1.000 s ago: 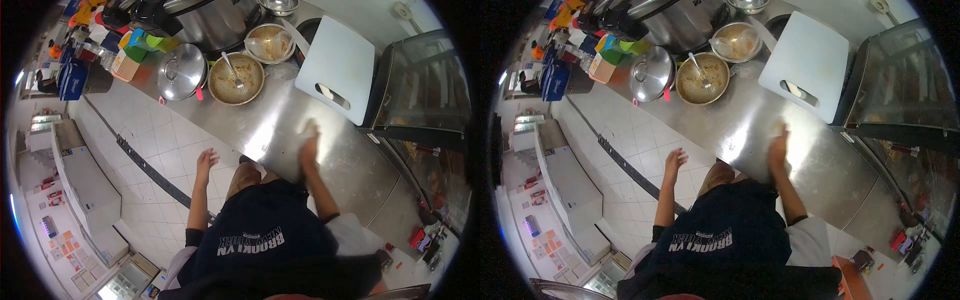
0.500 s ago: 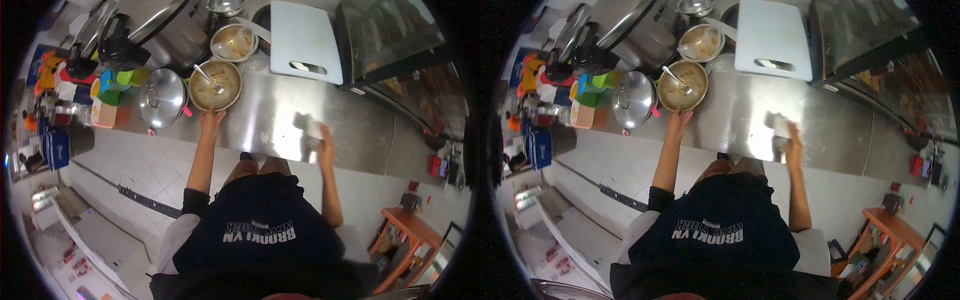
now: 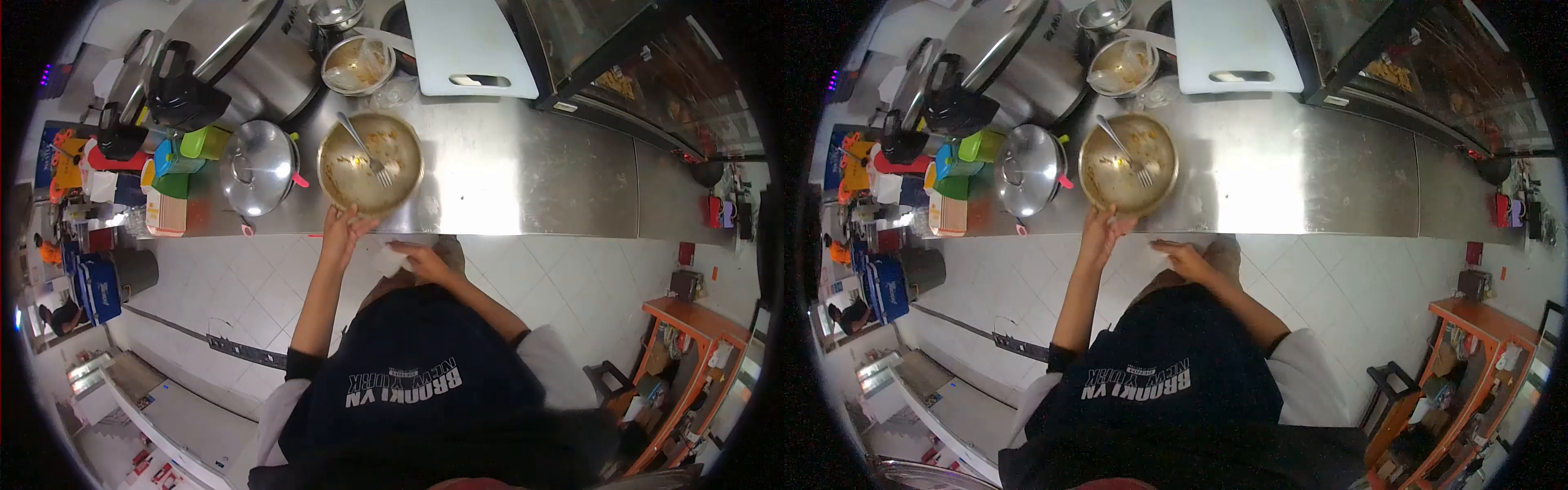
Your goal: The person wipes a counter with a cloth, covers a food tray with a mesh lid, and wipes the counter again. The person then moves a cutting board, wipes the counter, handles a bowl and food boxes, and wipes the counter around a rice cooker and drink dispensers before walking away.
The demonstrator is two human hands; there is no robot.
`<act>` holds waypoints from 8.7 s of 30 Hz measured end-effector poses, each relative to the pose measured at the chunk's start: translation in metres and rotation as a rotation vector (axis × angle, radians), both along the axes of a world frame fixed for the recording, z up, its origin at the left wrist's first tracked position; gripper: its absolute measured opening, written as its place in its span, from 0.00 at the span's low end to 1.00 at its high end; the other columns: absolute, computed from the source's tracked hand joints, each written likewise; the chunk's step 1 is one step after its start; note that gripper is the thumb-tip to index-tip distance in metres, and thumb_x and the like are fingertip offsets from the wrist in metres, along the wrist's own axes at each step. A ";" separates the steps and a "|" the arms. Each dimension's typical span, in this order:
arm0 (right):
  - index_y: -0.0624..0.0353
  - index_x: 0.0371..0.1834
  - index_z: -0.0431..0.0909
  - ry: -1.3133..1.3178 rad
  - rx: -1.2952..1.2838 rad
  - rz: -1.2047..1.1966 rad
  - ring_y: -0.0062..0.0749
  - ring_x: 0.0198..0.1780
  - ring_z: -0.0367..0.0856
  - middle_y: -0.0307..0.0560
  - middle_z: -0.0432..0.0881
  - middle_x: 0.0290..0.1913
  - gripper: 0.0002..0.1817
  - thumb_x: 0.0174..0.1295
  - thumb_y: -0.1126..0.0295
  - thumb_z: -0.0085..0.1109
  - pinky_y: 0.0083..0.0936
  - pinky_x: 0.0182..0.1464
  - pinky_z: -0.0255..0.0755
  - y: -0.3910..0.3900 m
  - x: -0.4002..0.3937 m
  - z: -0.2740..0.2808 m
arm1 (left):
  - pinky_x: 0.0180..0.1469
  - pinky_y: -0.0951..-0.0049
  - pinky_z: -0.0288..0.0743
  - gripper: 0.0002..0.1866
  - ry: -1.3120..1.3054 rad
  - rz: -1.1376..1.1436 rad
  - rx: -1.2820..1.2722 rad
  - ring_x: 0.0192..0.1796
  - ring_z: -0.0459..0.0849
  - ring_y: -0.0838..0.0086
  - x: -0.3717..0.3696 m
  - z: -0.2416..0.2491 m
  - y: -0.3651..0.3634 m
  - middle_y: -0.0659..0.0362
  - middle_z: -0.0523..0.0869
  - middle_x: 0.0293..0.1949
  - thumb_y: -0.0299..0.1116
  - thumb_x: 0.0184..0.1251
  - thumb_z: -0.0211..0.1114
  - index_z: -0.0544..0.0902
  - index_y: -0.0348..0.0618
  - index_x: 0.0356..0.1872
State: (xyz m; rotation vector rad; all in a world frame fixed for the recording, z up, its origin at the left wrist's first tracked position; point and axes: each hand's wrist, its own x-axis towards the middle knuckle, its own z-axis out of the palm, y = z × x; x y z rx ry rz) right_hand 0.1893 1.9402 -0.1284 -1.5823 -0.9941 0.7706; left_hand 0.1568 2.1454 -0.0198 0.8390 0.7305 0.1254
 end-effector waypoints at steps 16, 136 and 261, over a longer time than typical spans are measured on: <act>0.66 0.62 0.60 -0.709 -0.111 -0.549 0.46 0.69 0.53 0.59 0.60 0.64 0.34 0.44 0.88 0.35 0.40 0.71 0.38 0.154 0.154 -0.033 | 0.39 0.61 0.83 0.27 0.243 0.512 -0.120 0.35 0.84 0.55 -0.209 0.048 -0.075 0.41 0.73 0.50 0.27 0.64 0.53 0.53 0.38 0.61; 0.55 0.56 0.70 -0.456 0.226 0.069 0.45 0.62 0.64 0.54 0.69 0.58 0.22 0.56 0.81 0.43 0.35 0.64 0.58 0.232 -0.040 -0.039 | 0.44 0.60 0.81 0.21 0.268 0.859 -0.174 0.40 0.83 0.55 -0.262 0.017 -0.112 0.45 0.73 0.50 0.26 0.64 0.55 0.61 0.39 0.56; 0.68 0.58 0.65 -0.632 -0.026 -0.545 0.52 0.67 0.54 0.59 0.64 0.62 0.32 0.42 0.88 0.41 0.44 0.69 0.42 0.223 -0.052 -0.028 | 0.57 0.60 0.68 0.23 0.711 0.710 0.024 0.56 0.71 0.59 -0.522 -0.174 -0.127 0.46 0.69 0.57 0.40 0.67 0.46 0.62 0.35 0.57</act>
